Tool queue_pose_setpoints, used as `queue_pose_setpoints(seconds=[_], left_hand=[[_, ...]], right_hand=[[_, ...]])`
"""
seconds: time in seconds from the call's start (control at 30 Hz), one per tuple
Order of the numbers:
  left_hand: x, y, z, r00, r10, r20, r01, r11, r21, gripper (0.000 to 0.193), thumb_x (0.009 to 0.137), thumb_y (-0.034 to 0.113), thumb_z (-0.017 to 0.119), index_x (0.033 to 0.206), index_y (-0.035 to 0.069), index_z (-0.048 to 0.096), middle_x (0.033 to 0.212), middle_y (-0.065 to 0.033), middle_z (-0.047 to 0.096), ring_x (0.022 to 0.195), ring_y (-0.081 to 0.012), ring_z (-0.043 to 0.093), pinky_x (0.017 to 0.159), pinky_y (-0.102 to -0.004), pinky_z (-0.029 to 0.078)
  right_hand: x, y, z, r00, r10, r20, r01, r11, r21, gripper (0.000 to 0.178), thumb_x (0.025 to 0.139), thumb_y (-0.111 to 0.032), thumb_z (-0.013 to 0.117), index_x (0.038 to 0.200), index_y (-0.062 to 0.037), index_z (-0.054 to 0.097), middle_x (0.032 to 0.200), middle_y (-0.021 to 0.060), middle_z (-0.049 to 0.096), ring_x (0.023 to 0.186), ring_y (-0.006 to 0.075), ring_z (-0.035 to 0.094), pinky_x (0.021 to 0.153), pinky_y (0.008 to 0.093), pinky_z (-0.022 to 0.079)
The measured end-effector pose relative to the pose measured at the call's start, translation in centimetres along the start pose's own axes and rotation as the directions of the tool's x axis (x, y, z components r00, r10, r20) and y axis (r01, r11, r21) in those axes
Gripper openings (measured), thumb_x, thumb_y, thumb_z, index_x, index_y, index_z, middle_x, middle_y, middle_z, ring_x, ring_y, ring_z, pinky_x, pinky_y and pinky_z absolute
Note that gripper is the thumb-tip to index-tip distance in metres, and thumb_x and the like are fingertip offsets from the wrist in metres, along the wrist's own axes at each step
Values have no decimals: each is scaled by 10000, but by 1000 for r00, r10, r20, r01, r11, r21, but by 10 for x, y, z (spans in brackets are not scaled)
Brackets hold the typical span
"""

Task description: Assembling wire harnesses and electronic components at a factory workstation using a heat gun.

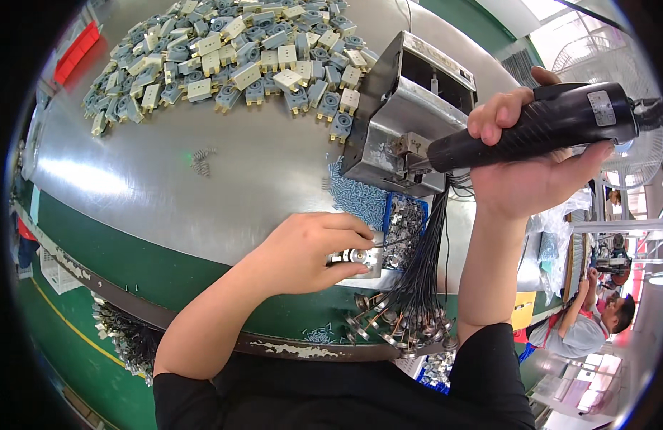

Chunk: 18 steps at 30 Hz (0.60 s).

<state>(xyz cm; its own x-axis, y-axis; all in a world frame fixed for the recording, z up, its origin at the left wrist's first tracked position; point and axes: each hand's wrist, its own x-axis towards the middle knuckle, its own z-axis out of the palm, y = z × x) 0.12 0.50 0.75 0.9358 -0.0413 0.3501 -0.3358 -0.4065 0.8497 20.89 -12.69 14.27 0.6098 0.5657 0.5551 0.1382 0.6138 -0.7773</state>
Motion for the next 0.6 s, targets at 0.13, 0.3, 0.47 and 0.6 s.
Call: queue_pose_setpoints(seconds=[0.13, 0.3, 0.47, 0.6], left_hand=[[0, -2, 0, 1000, -2, -1, 2, 1000, 3, 314, 794, 166, 904, 1065, 62, 782, 1172, -85, 771, 1000, -292, 762, 855, -393, 617], [1, -3, 0, 1000, 18, -11, -18, 1000, -2, 254, 854, 183, 845, 1066, 74, 754, 1157, -51, 756, 993, -283, 742, 824, -399, 604], [2, -4, 1, 1000, 26, -16, -26, 1000, 0, 251, 857, 179, 842, 1067, 73, 754, 1149, -53, 757, 990, -282, 742, 827, -396, 605], [0, -1, -1, 1000, 5, -9, -5, 1000, 5, 281, 828, 172, 872, 1062, 60, 765, 1154, -73, 765, 1007, -288, 752, 851, -396, 611]], right_hand=[[0, 3, -5, 999, 44, -29, -43, 999, 14, 1072, 927, -933, 303, 1376, 17, 516, 815, 97, 555, 664, 224, 522, 643, 406, 440], [-2, 6, -7, 999, 44, -31, -43, 999, 24, 1058, 931, -922, 313, 1377, 14, 523, 803, 102, 548, 665, 226, 525, 643, 404, 440], [-3, 10, -9, 998, 39, -41, -38, 999, 17, 1082, 903, -948, 322, 1368, 8, 527, 798, 103, 547, 661, 227, 525, 641, 404, 441], [-5, 10, -7, 999, 47, -5, -47, 998, 46, 1074, 871, -972, 338, 1305, -12, 549, 793, 104, 551, 646, 226, 524, 640, 403, 442]])
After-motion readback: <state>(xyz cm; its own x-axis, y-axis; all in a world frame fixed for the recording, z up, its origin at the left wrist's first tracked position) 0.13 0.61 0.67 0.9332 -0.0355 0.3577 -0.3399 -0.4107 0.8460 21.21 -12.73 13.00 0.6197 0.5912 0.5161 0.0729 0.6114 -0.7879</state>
